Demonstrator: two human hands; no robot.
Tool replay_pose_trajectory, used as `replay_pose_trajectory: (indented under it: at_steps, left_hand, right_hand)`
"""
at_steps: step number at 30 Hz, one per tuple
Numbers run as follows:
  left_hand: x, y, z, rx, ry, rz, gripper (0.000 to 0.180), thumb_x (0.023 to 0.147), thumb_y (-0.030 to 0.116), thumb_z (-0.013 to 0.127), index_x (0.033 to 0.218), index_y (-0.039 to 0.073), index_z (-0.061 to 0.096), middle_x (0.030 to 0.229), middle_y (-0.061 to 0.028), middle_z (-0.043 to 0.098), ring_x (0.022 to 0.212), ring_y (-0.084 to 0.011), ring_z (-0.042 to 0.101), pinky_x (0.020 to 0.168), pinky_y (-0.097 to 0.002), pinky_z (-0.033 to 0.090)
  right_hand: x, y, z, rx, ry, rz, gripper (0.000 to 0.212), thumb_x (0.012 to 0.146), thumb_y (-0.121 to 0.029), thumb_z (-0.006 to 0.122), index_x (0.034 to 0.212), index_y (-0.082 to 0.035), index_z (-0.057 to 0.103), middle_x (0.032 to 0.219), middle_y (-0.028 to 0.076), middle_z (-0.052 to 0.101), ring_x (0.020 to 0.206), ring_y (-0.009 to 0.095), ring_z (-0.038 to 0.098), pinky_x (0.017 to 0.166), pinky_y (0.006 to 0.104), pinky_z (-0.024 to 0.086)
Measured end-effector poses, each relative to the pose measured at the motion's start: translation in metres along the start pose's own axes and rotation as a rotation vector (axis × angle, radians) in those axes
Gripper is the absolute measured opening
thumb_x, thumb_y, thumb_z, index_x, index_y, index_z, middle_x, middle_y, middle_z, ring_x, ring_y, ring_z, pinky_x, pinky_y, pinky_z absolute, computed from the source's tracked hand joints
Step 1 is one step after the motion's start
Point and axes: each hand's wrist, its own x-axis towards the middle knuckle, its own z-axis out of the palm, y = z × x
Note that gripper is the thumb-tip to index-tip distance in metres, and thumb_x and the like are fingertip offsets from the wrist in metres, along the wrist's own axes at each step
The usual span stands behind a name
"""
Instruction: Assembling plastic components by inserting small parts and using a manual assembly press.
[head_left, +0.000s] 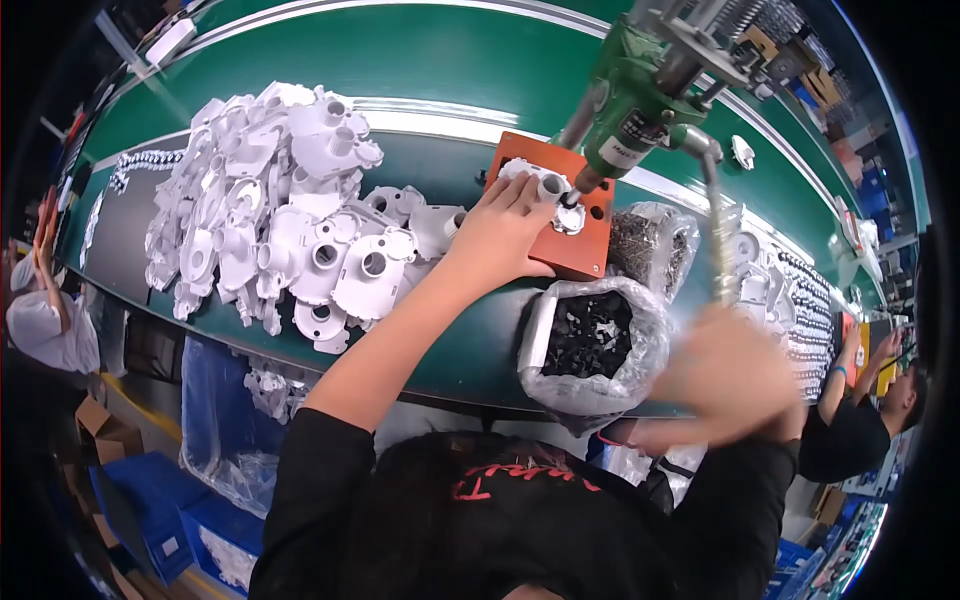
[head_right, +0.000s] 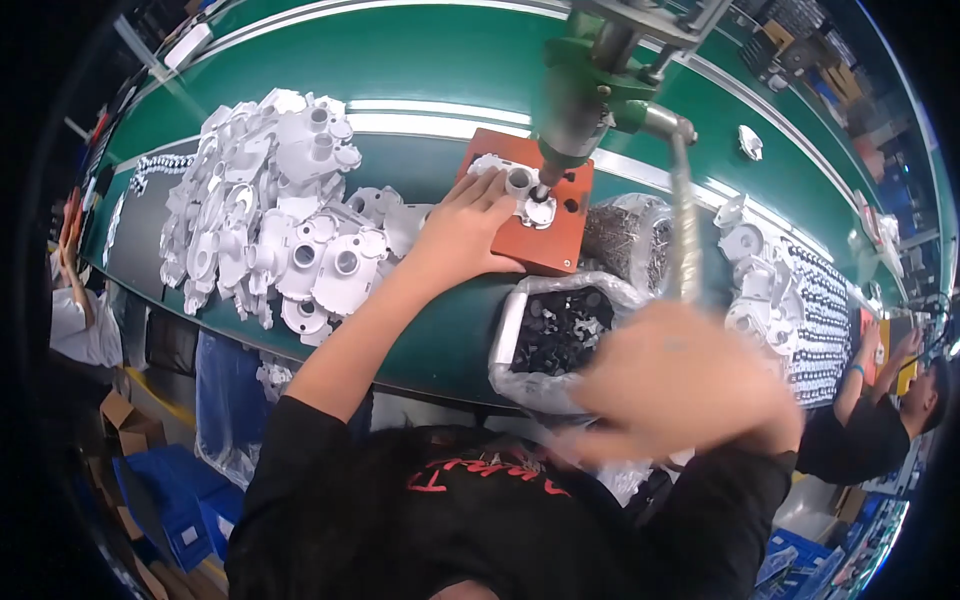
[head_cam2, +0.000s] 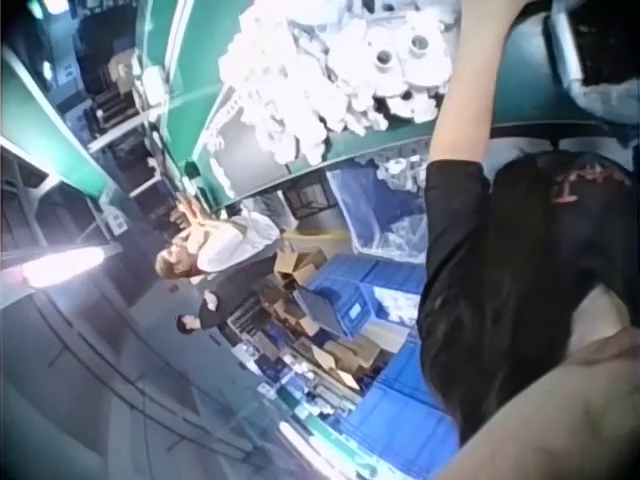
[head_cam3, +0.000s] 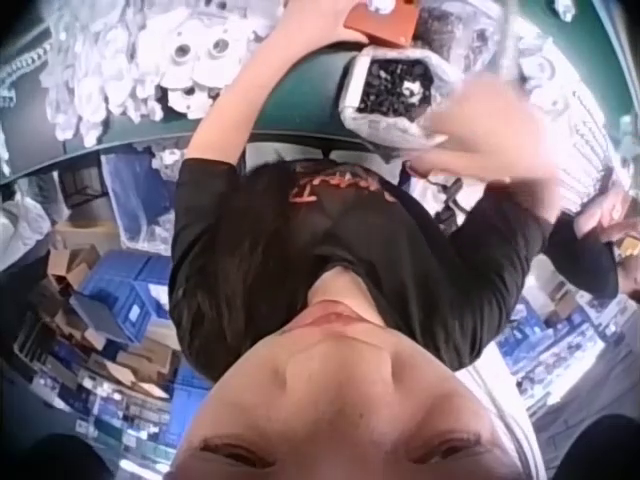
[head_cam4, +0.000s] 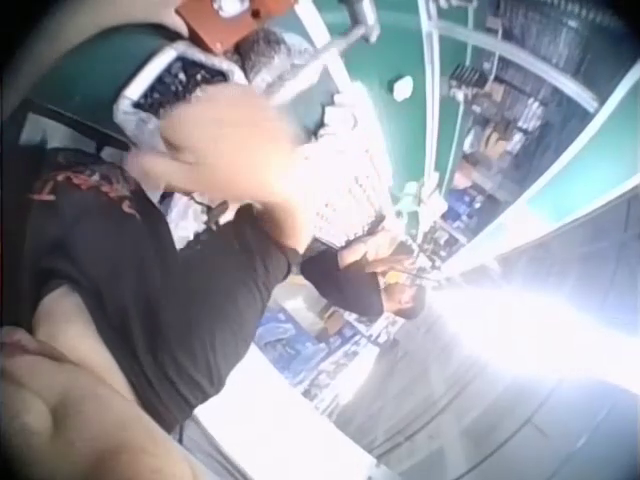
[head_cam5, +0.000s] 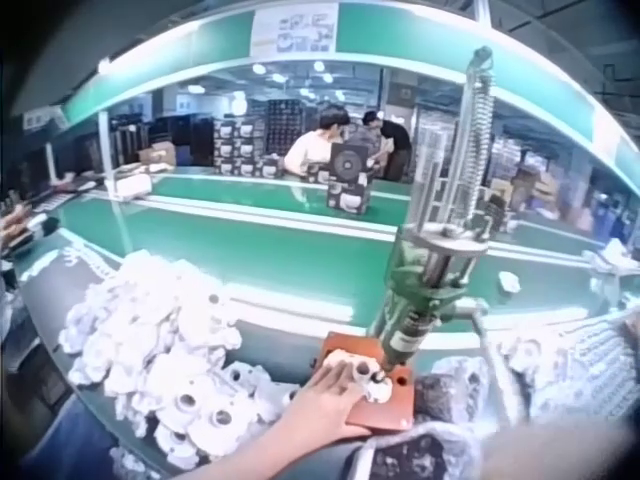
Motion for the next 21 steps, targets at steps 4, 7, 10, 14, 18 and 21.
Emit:
replay_pose_trajectory:
  at_steps: [4, 7, 10, 14, 18, 21]
  left_hand:
    - [0.004, 0.004, 0.003, -0.007, 0.043, -0.018, 0.089, 0.054, 0.042, 0.083, 0.119, -0.005, 0.045, 0.117, -0.0248, 0.053, 0.116, -0.0382, 0.049, 0.101, -0.0446, 0.037]
    - [0.044, 0.018, -0.016, -0.327, -0.243, -0.310, 0.078, 0.069, 0.046, 0.073, 0.120, -0.006, 0.045, 0.121, -0.0247, 0.051, 0.117, -0.0377, 0.047, 0.098, -0.0432, 0.038]
    - [0.043, -0.029, 0.020, 0.064, -0.159, -0.051, 0.053, 0.083, 0.039, 0.060, 0.118, 0.002, 0.049, 0.124, -0.0224, 0.048, 0.125, -0.0370, 0.038, 0.105, -0.0472, 0.029]
    - [0.059, -0.019, 0.000, -0.001, -0.167, -0.006, 0.037, 0.080, 0.038, 0.062, 0.102, 0.010, 0.053, 0.114, -0.0146, 0.054, 0.116, -0.0331, 0.047, 0.102, -0.0502, 0.029]
    - [0.080, -0.011, -0.046, 0.147, -0.413, -0.270, 0.031, 0.075, 0.037, 0.064, 0.089, 0.011, 0.056, 0.093, -0.0102, 0.061, 0.094, -0.0281, 0.057, 0.086, -0.0448, 0.037]
    - [0.090, -0.058, -0.034, 0.206, -0.196, -0.420, 0.038, 0.076, 0.043, 0.063, 0.085, 0.007, 0.056, 0.084, -0.0084, 0.062, 0.088, -0.0294, 0.058, 0.074, -0.0463, 0.040]
  right_hand:
    - [-0.002, 0.021, 0.036, 0.529, 0.482, -0.047, 0.044, 0.083, -0.047, 0.061, 0.069, -0.006, 0.068, 0.050, 0.005, 0.057, 0.044, 0.018, 0.057, 0.043, 0.0296, 0.042]
    - [-0.039, 0.062, -0.026, 0.732, 1.052, -0.147, 0.065, 0.094, -0.055, 0.031, 0.071, -0.002, 0.061, 0.045, 0.007, 0.050, 0.042, 0.014, 0.051, 0.065, 0.0333, 0.049]
    - [-0.033, 0.165, -0.065, 1.286, 1.590, -0.190, 0.038, 0.092, -0.047, 0.046, 0.095, -0.011, 0.057, 0.078, 0.009, 0.061, 0.071, 0.020, 0.058, 0.064, 0.0322, 0.045]
    - [-0.003, 0.241, -0.028, 1.657, 1.190, 0.067, 0.049, 0.089, -0.059, 0.045, 0.096, -0.012, 0.057, 0.087, 0.005, 0.057, 0.078, 0.020, 0.055, 0.064, 0.0345, 0.045]
    - [-0.053, 0.218, 0.034, 0.793, 1.309, 0.608, 0.044, 0.092, -0.039, 0.049, 0.118, -0.004, 0.057, 0.108, 0.008, 0.061, 0.104, 0.020, 0.054, 0.090, 0.0332, 0.041]
    - [-0.118, 0.261, 0.132, -0.149, 0.827, 1.328, 0.053, 0.080, -0.028, 0.063, 0.123, -0.001, 0.047, 0.120, 0.024, 0.053, 0.107, 0.040, 0.054, 0.092, 0.0446, 0.043]
